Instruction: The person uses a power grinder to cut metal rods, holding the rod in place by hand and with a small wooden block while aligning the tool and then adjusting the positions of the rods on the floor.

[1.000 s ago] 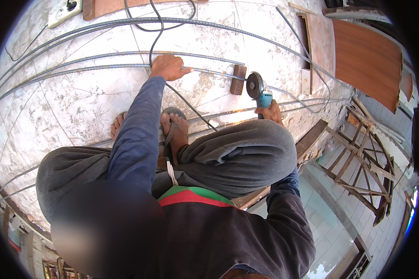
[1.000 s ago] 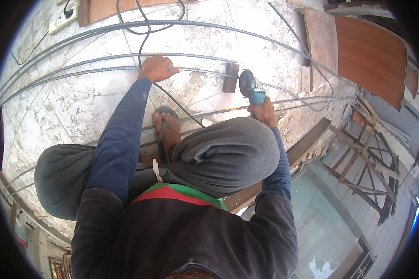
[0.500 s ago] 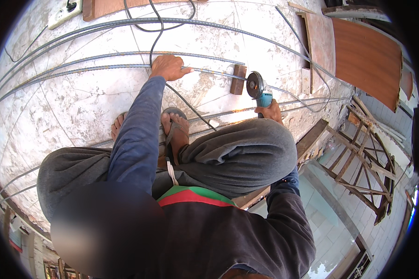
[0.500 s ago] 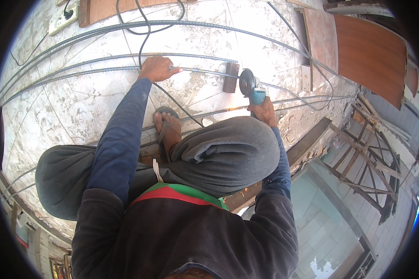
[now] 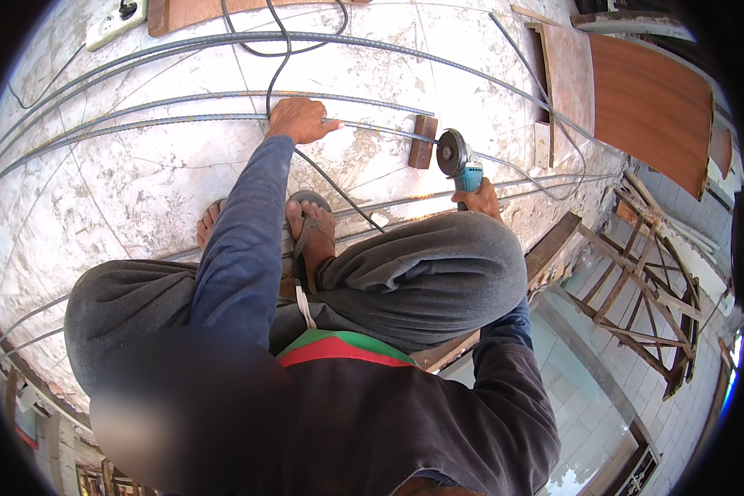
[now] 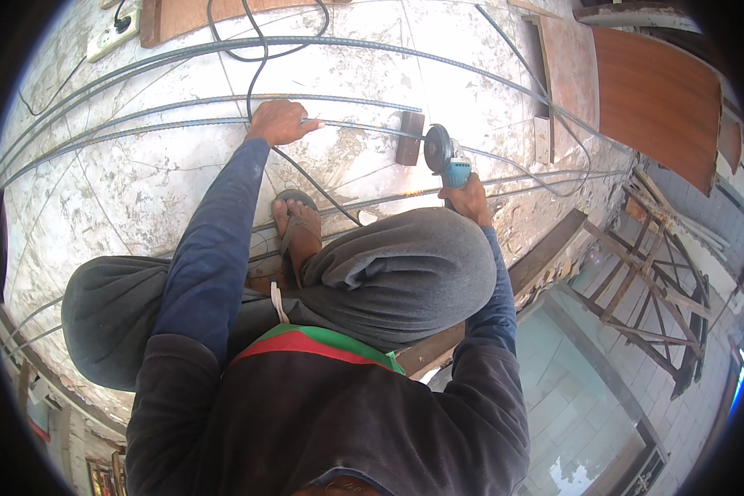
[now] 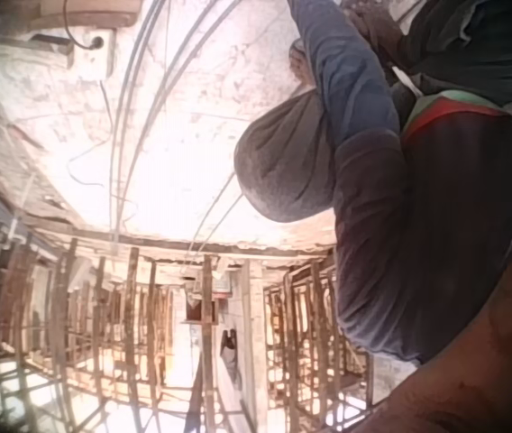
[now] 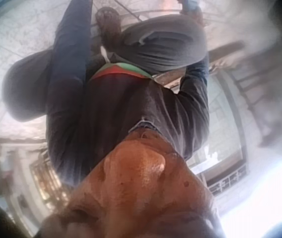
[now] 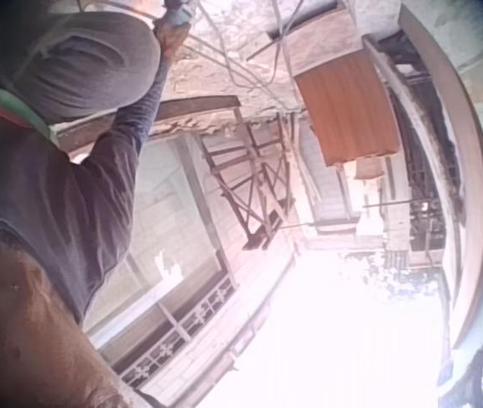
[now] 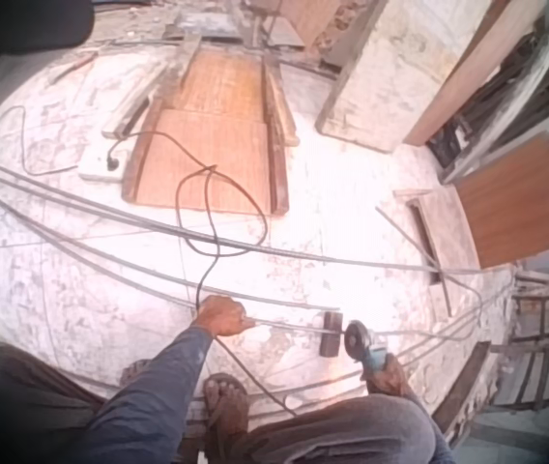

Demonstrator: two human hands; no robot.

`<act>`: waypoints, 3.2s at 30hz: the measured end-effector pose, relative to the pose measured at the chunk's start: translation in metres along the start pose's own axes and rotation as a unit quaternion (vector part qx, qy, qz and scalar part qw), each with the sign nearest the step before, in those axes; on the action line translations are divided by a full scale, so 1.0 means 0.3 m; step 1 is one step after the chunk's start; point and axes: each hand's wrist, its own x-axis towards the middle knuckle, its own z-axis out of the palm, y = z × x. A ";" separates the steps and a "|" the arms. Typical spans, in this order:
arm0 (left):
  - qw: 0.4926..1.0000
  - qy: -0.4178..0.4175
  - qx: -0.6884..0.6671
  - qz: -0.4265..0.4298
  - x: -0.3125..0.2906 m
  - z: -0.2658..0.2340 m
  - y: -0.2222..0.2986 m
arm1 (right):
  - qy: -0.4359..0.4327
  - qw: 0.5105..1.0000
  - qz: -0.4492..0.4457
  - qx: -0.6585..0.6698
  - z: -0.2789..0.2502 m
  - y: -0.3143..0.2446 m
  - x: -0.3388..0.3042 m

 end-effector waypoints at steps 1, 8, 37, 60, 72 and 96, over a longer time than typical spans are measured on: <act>1.000 0.000 0.001 0.000 -0.001 -0.001 0.000 | -0.003 1.000 0.002 -0.001 0.000 -0.002 0.000; 1.000 -0.001 -0.002 0.002 0.002 0.000 0.002 | -0.017 1.000 -0.017 -0.001 0.016 0.082 0.073; 1.000 0.008 -0.004 -0.001 -0.003 -0.003 0.007 | 0.002 0.999 -0.028 -0.030 -0.011 0.027 0.064; 1.000 0.008 -0.010 -0.001 -0.005 -0.002 0.003 | 0.000 0.999 -0.030 -0.016 -0.023 -0.017 0.025; 1.000 0.003 -0.009 -0.001 -0.003 -0.007 0.005 | 0.012 0.999 -0.048 -0.004 -0.016 0.005 0.078; 1.000 0.004 -0.008 0.002 -0.005 -0.016 0.006 | -0.024 0.998 -0.058 -0.018 -0.044 -0.004 0.097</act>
